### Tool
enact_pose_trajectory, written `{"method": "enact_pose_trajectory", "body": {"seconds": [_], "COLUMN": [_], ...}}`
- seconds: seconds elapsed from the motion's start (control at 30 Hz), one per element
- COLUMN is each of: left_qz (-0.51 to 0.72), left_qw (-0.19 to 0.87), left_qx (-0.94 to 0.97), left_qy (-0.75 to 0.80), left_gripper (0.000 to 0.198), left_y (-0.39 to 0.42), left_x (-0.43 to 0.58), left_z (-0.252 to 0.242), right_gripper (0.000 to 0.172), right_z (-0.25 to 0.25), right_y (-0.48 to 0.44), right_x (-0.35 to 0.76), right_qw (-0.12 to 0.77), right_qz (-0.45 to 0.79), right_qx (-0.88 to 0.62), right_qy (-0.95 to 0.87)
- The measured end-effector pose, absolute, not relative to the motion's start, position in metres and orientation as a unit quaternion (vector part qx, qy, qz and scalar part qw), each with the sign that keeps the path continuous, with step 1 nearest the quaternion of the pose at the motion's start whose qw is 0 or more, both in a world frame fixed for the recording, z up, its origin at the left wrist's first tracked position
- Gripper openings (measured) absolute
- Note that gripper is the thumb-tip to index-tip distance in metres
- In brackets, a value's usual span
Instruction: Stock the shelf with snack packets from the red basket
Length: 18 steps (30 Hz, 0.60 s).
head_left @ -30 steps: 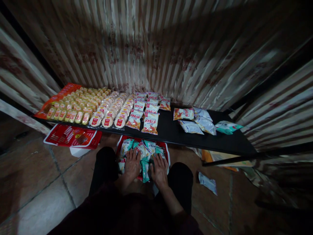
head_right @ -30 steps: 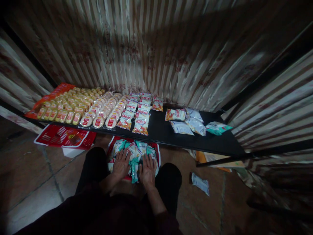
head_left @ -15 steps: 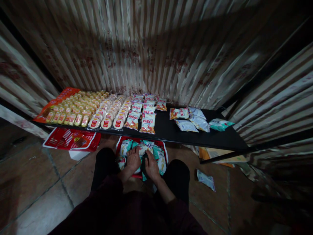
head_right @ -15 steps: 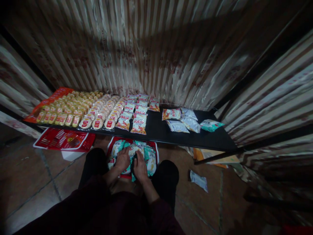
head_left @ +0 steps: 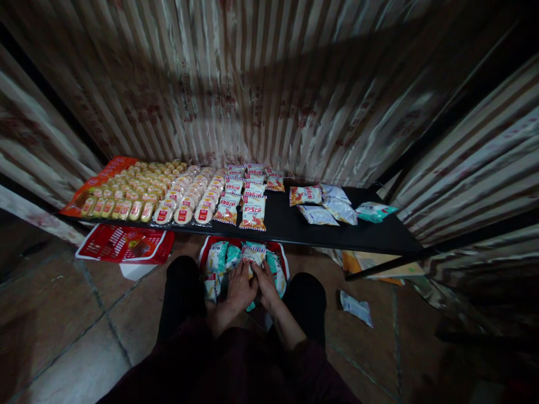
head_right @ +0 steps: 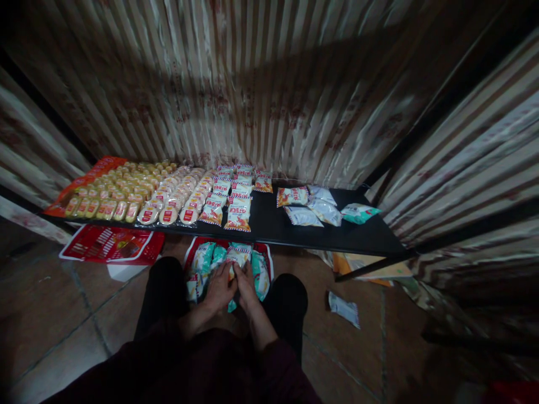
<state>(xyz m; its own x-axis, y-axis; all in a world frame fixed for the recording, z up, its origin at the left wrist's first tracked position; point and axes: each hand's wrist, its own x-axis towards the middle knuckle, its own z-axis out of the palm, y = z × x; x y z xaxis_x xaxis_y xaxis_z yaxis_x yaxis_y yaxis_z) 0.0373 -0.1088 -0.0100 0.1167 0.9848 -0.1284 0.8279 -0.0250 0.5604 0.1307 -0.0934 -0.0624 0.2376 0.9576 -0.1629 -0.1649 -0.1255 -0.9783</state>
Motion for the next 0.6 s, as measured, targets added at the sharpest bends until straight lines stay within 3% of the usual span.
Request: {"method": "enact_pose_trajectory", "body": {"seconds": [0.1, 0.27, 0.6], "left_qz": [0.201, 0.296, 0.339], "left_qw": [0.254, 0.264, 0.476], "left_qx": [0.729, 0.689, 0.516], "left_qy": [0.603, 0.606, 0.626], "left_gripper": [0.049, 0.04, 0.048], "left_y": [-0.12, -0.12, -0.096], "left_x": [0.037, 0.027, 0.028], "left_z": [-0.002, 0.009, 0.023], "right_gripper": [0.039, 0.036, 0.041], "right_z": [-0.044, -0.018, 0.011], "right_y": [-0.095, -0.095, -0.084], "right_x": [0.138, 0.15, 0.158], "right_qw": [0.56, 0.585, 0.62], "right_qz": [0.582, 0.65, 0.615], "right_qx": [-0.55, -0.467, -0.466], "right_qy": [-0.214, -0.134, -0.141]}}
